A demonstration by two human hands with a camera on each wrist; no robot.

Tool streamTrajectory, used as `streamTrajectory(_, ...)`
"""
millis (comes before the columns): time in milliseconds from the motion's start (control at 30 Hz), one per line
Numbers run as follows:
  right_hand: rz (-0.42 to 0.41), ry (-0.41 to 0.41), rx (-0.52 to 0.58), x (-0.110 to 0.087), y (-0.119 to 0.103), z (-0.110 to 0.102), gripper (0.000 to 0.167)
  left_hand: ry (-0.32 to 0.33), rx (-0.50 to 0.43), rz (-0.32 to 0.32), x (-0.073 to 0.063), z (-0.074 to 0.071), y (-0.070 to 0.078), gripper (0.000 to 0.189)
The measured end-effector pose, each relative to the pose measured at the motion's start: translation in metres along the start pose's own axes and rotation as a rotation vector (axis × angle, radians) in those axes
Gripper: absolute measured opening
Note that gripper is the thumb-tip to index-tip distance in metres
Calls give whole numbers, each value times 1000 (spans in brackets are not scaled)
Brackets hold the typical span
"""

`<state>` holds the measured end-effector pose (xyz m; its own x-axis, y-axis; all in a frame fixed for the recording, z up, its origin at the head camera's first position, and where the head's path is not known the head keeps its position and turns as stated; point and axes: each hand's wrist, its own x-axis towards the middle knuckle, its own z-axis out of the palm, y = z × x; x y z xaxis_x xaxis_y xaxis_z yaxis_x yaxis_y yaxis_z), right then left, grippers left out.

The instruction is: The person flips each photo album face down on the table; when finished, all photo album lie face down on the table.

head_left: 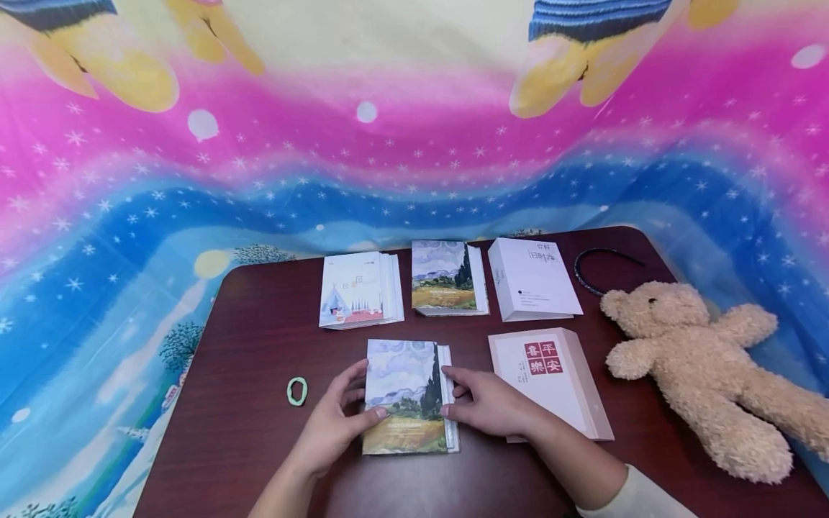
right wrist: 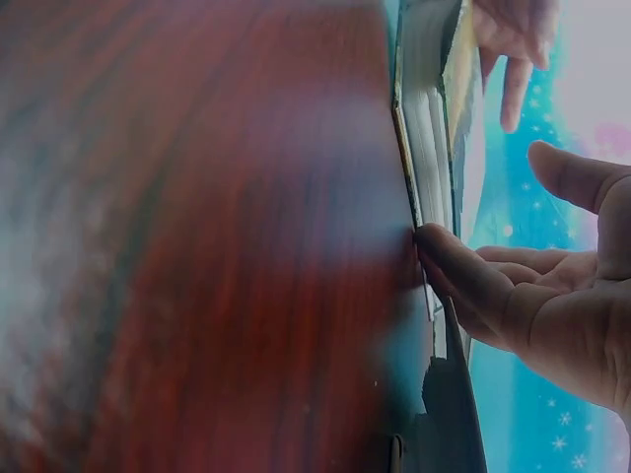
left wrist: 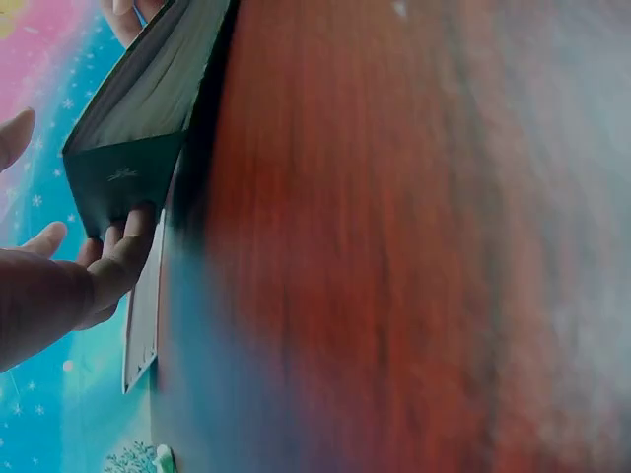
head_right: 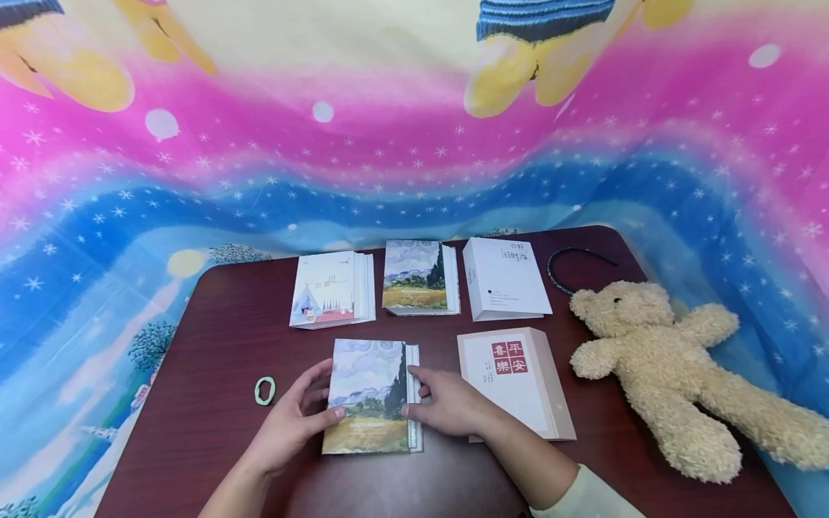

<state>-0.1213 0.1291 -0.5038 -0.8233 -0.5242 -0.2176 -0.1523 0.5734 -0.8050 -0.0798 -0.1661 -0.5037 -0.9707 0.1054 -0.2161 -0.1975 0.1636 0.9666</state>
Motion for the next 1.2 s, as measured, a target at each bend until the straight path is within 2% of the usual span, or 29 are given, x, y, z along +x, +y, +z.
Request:
streamTrajectory(267, 11, -17, 40, 0, -2, -1, 75, -2, 2, 42, -2, 2, 6, 82)
streamTrajectory(500, 16, -22, 79, 0, -1, -2, 75, -29, -42, 99, -4, 7, 12, 78)
streamTrajectory(800, -15, -11, 128, 1, 1, 1, 75, -29, -89, 95, -8, 13, 25, 76)
streamTrajectory(900, -47, 1, 109, 1, 0, 3, 72, -29, -101, 100, -9, 15, 28, 75)
streamTrajectory(1000, -78, 19, 33, 0, -4, 2, 71, -27, -112, 105, -10, 16, 31, 76)
streamTrajectory(1133, -89, 35, -72, -2, -9, 2, 72, -28, -133, 116, -10, 18, 32, 76)
streamTrajectory(1200, -85, 29, -76, -3, -11, 3, 72, -28, -142, 123, -11, 19, 33, 75)
